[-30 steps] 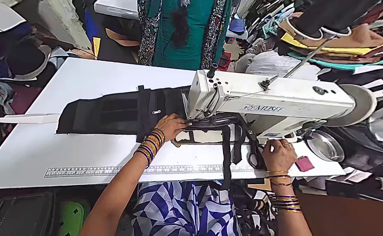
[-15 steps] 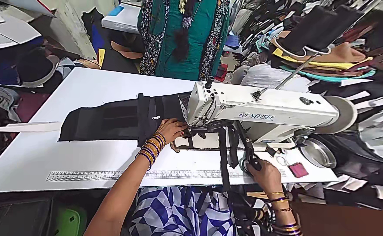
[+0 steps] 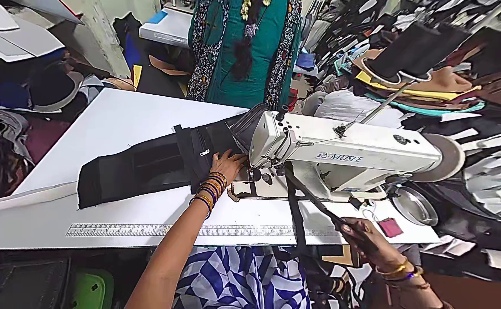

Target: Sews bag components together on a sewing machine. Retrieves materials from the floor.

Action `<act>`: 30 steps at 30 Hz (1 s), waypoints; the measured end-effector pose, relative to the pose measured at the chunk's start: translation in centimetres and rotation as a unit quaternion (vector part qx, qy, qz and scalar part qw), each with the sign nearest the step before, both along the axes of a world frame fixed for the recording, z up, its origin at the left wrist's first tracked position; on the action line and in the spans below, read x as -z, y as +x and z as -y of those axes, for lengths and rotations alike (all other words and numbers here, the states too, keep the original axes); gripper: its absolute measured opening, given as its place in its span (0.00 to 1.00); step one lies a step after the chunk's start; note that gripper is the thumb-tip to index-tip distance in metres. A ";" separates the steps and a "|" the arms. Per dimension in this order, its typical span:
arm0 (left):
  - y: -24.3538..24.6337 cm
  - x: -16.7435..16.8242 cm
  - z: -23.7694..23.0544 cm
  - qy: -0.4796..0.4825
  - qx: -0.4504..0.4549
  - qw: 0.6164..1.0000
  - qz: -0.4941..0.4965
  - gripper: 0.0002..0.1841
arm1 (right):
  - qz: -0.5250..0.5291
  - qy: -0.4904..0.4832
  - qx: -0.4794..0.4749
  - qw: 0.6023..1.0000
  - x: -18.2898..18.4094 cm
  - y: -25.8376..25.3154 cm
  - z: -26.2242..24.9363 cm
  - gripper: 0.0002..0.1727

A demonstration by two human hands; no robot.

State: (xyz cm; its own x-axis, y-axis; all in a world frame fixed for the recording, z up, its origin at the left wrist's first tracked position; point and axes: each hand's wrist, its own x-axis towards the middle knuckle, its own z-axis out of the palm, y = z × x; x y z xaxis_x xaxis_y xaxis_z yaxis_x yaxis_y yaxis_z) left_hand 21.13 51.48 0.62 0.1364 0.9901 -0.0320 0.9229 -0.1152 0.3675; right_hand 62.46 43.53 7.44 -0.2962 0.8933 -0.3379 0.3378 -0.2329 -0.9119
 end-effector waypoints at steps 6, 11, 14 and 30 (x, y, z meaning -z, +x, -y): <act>-0.7 0.2 -1.8 0.012 -0.022 1.000 0.001 0.22 | 0.084 -0.018 -0.106 0.991 -1.1 -3.3 -4.6 0.07; -0.3 -1.0 -0.5 0.030 -0.022 0.998 -0.042 0.18 | 0.110 -0.012 -0.171 0.979 -1.2 -6.4 -7.6 0.10; -2.3 -1.1 4.4 0.161 -0.051 0.986 -0.015 0.26 | 0.118 0.016 -0.165 0.979 -1.9 -5.8 -6.8 0.09; 2.7 -7.5 19.1 -0.238 0.177 0.953 0.069 0.12 | 0.481 0.231 0.023 0.845 3.4 -2.6 -2.9 0.22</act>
State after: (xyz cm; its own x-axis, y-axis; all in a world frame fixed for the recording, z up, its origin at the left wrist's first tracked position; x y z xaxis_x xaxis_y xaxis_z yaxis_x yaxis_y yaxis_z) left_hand 23.80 32.40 8.13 0.4934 0.7597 -0.4236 0.7969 -0.1997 0.5702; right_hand 59.84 46.45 4.04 -0.0437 0.9989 -0.0140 0.9753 0.0396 -0.2172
